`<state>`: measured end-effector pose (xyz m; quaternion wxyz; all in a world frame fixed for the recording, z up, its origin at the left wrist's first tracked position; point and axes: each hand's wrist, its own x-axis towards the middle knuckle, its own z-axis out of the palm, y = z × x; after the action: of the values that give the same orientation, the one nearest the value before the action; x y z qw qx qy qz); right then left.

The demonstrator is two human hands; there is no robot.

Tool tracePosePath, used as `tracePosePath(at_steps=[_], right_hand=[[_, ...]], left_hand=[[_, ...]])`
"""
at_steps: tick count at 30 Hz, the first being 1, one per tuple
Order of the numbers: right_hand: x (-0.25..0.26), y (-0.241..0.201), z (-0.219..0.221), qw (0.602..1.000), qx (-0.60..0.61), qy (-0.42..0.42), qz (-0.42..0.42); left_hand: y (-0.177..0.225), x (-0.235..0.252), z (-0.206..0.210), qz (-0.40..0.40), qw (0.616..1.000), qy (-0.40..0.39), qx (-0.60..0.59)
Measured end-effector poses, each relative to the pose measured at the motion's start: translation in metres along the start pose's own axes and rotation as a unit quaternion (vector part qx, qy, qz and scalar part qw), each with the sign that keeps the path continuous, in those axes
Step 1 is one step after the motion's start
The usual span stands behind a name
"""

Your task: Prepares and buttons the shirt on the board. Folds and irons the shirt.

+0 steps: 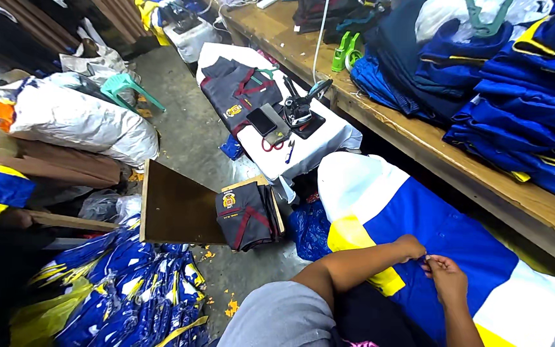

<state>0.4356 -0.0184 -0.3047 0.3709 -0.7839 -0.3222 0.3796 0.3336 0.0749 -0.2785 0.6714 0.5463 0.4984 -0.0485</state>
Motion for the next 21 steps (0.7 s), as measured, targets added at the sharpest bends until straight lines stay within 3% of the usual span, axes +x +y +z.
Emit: tracePosePath(at_steps=[3,5,9,17,21], right_hand=[[0.009,-0.016,-0.011,0.993,-0.072,-0.060,0.074],[0.013,-0.020,-0.012,0.990,-0.091,-0.068,0.080],[0.012,-0.018,-0.011,0.995,-0.082,-0.042,0.049],[-0.005,-0.008,-0.001,0.982,-0.120,0.024,-0.146],[-0.006,0.008,0.000,0.960,-0.111,0.062,-0.251]], left_hand=[[0.003,-0.004,-0.001,0.037,0.992,-0.001,0.117],[0.007,-0.008,-0.002,0.045,0.985,0.004,0.168],[0.006,-0.007,-0.006,0.042,0.991,0.011,0.126],[0.004,-0.001,-0.005,-0.007,0.994,0.024,-0.104],[0.010,-0.007,-0.002,-0.034,0.987,0.028,-0.157]])
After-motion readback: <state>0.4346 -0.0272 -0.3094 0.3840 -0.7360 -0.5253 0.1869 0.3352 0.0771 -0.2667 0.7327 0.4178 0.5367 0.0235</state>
